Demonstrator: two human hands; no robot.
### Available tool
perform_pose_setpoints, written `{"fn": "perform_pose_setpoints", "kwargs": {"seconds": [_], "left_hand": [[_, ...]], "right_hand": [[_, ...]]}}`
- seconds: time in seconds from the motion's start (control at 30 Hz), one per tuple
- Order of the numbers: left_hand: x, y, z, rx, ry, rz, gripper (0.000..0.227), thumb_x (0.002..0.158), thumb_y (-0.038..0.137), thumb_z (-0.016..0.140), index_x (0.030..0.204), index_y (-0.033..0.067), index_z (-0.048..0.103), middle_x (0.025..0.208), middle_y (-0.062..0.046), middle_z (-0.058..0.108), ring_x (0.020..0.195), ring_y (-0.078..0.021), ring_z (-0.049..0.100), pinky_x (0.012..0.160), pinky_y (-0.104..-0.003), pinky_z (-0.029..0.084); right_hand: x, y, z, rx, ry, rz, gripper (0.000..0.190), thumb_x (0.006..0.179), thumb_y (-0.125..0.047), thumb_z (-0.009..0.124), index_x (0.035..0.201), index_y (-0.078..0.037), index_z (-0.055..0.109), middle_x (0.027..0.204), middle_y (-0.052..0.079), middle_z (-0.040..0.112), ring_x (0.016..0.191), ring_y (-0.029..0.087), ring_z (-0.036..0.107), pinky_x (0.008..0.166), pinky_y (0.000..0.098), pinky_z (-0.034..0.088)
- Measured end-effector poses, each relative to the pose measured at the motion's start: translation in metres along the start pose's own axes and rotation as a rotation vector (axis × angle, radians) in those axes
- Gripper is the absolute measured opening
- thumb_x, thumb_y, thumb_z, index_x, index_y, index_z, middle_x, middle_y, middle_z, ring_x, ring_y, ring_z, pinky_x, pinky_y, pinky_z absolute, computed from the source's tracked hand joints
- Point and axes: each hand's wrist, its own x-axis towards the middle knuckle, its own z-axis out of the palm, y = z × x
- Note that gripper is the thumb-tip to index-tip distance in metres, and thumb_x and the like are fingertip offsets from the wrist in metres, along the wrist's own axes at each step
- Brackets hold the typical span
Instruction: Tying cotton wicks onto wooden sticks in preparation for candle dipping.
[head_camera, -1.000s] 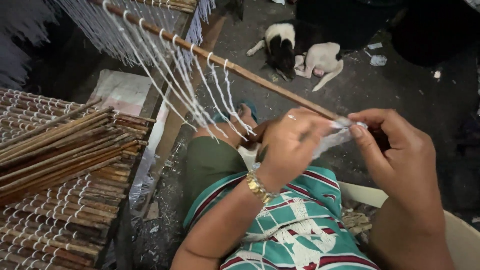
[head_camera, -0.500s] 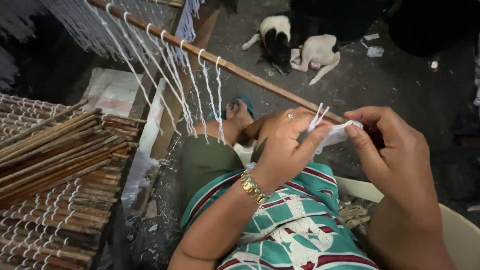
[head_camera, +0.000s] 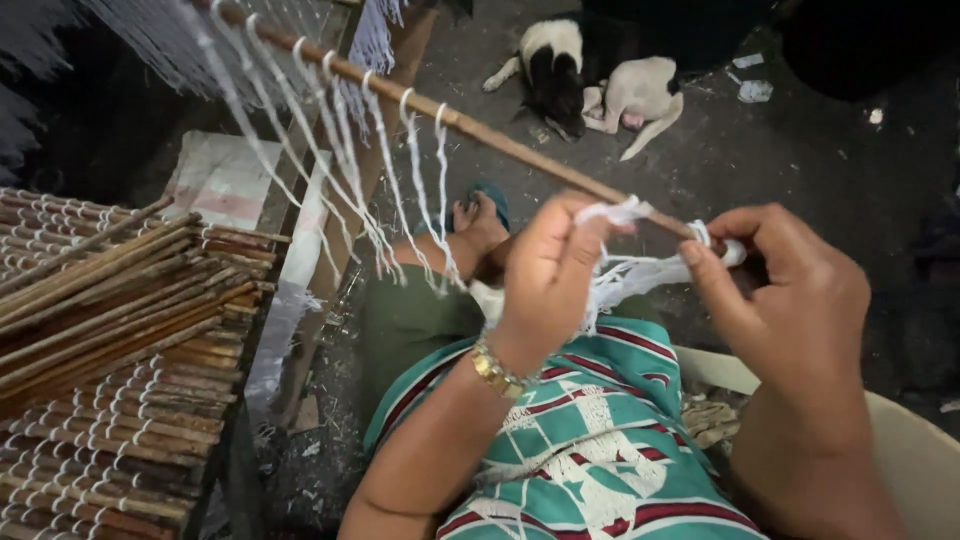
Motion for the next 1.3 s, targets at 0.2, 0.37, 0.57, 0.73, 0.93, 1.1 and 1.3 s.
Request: {"fn": "perform_pose_setpoints", "kwargs": {"seconds": [0.2, 0.37, 0.57, 0.73, 0.93, 1.1, 1.3], "left_hand": [[0.000, 0.010, 0.002, -0.087, -0.194, -0.157, 0.023, 0.092, 0.033, 0.063, 0.106, 0.0165, 0.068, 0.134, -0.006, 0.069, 0.062, -0.0048, 0.057, 0.052, -0.023, 0.044], [-0.002, -0.002, 0.002, 0.012, -0.265, 0.037, 0.027, 0.099, 0.033, 0.063, 0.113, 0.0123, 0.074, 0.089, 0.003, 0.068, 0.068, -0.0068, 0.059, 0.061, -0.025, 0.045], [-0.005, -0.009, 0.003, -0.033, -0.227, 0.042, 0.026, 0.103, 0.032, 0.056, 0.112, 0.0151, 0.074, 0.086, 0.001, 0.071, 0.068, -0.0080, 0.058, 0.059, -0.025, 0.044], [-0.006, 0.007, -0.002, -0.053, -0.176, 0.009, 0.029, 0.104, 0.034, 0.050, 0.120, 0.0123, 0.061, 0.084, 0.003, 0.066, 0.061, -0.0061, 0.052, 0.056, -0.025, 0.042], [-0.006, 0.001, 0.000, 0.119, -0.205, 0.176, 0.027, 0.104, 0.037, 0.052, 0.115, 0.0164, 0.066, 0.089, 0.002, 0.065, 0.079, -0.0140, 0.058, 0.073, -0.030, 0.044], [-0.007, -0.006, 0.005, 0.050, -0.205, 0.146, 0.026, 0.105, 0.035, 0.056, 0.120, 0.0195, 0.070, 0.117, -0.002, 0.074, 0.115, -0.0183, 0.068, 0.099, -0.036, 0.057], [-0.004, -0.011, -0.004, -0.556, -0.133, 0.041, 0.015, 0.111, 0.019, 0.052, 0.118, 0.0064, 0.057, 0.105, -0.008, 0.072, 0.070, -0.0076, 0.063, 0.057, -0.020, 0.050]], "right_hand": [[0.002, -0.006, -0.009, 0.162, -0.074, 0.069, 0.018, 0.113, -0.021, 0.059, 0.115, -0.006, 0.070, 0.084, 0.004, 0.058, 0.069, 0.017, 0.047, 0.065, 0.0359, 0.035], [0.001, -0.001, -0.011, 0.192, -0.058, 0.046, 0.032, 0.120, -0.025, 0.048, 0.117, -0.003, 0.071, 0.079, 0.005, 0.057, 0.066, 0.018, 0.049, 0.061, 0.0376, 0.034], [0.000, 0.007, -0.004, 0.074, -0.014, -0.047, 0.019, 0.114, -0.024, 0.070, 0.114, -0.004, 0.071, 0.098, 0.007, 0.066, 0.078, 0.019, 0.056, 0.067, 0.0352, 0.039], [0.002, -0.003, -0.011, 0.131, -0.026, -0.034, 0.024, 0.119, -0.022, 0.058, 0.118, -0.002, 0.072, 0.093, 0.007, 0.064, 0.071, 0.019, 0.053, 0.063, 0.0360, 0.036], [0.002, -0.002, -0.012, 0.159, -0.027, -0.016, 0.023, 0.120, -0.018, 0.056, 0.121, 0.000, 0.071, 0.095, 0.010, 0.064, 0.075, 0.020, 0.053, 0.066, 0.0373, 0.038], [0.001, -0.005, -0.005, 0.123, -0.005, -0.058, 0.031, 0.103, -0.031, 0.080, 0.112, -0.003, 0.069, 0.103, 0.007, 0.067, 0.077, 0.016, 0.056, 0.069, 0.0318, 0.043], [-0.001, 0.001, -0.011, 0.013, -0.004, -0.051, 0.016, 0.113, -0.020, 0.076, 0.114, -0.005, 0.072, 0.092, 0.006, 0.064, 0.071, 0.018, 0.053, 0.063, 0.0363, 0.038]]}}
